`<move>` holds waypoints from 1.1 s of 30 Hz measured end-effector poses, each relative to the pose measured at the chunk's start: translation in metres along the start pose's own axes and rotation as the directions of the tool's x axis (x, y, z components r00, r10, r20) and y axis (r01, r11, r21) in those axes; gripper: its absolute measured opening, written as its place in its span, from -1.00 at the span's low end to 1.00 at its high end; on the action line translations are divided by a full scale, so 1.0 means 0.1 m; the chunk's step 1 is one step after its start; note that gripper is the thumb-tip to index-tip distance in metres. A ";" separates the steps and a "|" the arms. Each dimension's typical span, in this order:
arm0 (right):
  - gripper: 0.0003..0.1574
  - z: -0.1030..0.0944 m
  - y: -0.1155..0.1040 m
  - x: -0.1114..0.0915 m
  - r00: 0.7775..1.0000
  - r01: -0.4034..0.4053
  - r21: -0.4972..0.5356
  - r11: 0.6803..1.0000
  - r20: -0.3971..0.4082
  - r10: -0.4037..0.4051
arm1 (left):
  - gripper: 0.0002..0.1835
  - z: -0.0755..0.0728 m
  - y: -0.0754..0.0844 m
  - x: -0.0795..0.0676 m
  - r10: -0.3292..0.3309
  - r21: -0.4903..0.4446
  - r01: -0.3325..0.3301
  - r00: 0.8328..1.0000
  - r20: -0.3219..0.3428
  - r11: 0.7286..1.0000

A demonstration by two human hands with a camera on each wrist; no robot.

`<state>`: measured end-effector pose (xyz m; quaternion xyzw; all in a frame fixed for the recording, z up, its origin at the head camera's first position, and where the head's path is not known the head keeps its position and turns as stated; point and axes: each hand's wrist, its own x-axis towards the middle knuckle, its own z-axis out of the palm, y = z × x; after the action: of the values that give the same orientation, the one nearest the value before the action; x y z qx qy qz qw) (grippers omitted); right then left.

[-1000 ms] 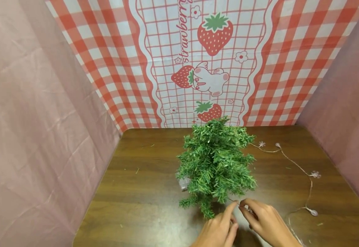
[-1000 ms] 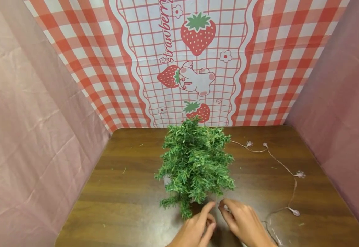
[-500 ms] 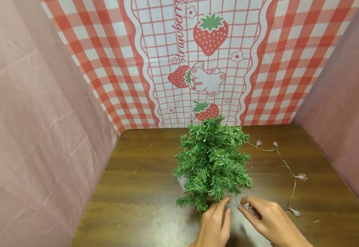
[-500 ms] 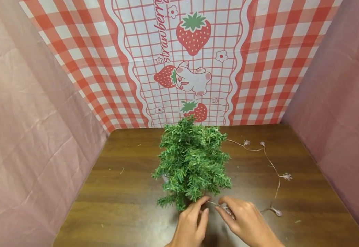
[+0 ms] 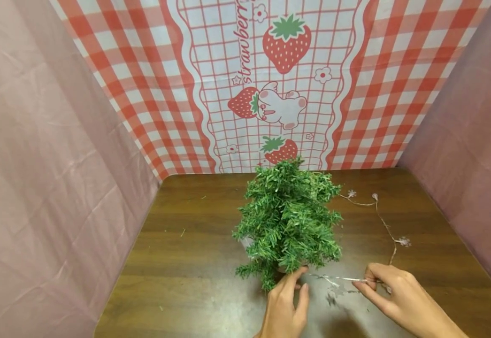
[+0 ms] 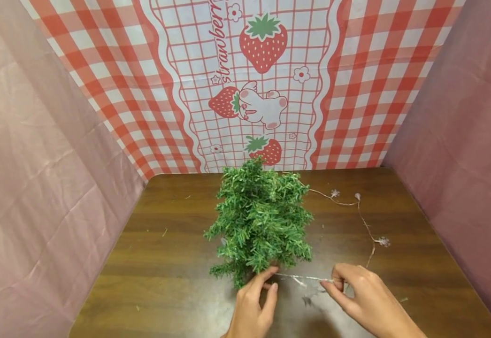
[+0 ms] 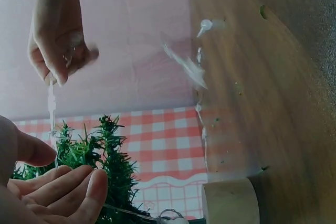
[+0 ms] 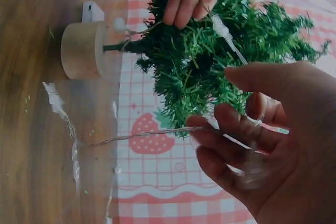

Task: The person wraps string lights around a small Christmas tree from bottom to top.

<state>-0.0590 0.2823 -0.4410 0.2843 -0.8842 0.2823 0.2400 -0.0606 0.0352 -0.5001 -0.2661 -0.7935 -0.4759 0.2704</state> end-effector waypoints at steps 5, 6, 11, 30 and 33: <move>-0.29 -0.12 0.05 -0.01 0.996 -0.075 0.014 0.997 -0.050 0.076 | -0.66 -0.04 0.00 0.01 -0.023 0.006 0.023 1.000 -0.003 1.000; -0.30 -0.13 0.07 -0.01 0.994 -0.088 0.014 0.996 -0.066 0.089 | -0.66 -0.05 0.00 0.01 -0.025 0.009 0.025 1.000 -0.011 1.000; -0.39 -0.16 0.17 -0.06 0.983 -0.162 0.087 0.983 -0.074 0.169 | -0.60 -0.07 -0.02 0.01 -0.044 0.010 0.045 0.999 -0.021 0.999; -0.61 -0.62 0.46 -0.21 0.904 -0.416 0.165 0.894 0.177 0.388 | -0.68 -0.25 0.03 -0.03 -0.220 -0.090 0.229 0.971 0.099 0.969; -0.66 -0.70 0.56 -0.27 0.904 -0.409 0.197 0.891 0.221 0.366 | -0.69 -0.28 0.05 -0.03 -0.277 -0.105 0.293 0.950 0.147 0.950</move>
<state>-0.0568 0.3751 -0.4260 0.1523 -0.9006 0.4023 0.0629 -0.0497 0.0113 -0.4880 -0.1956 -0.8081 -0.5405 0.1288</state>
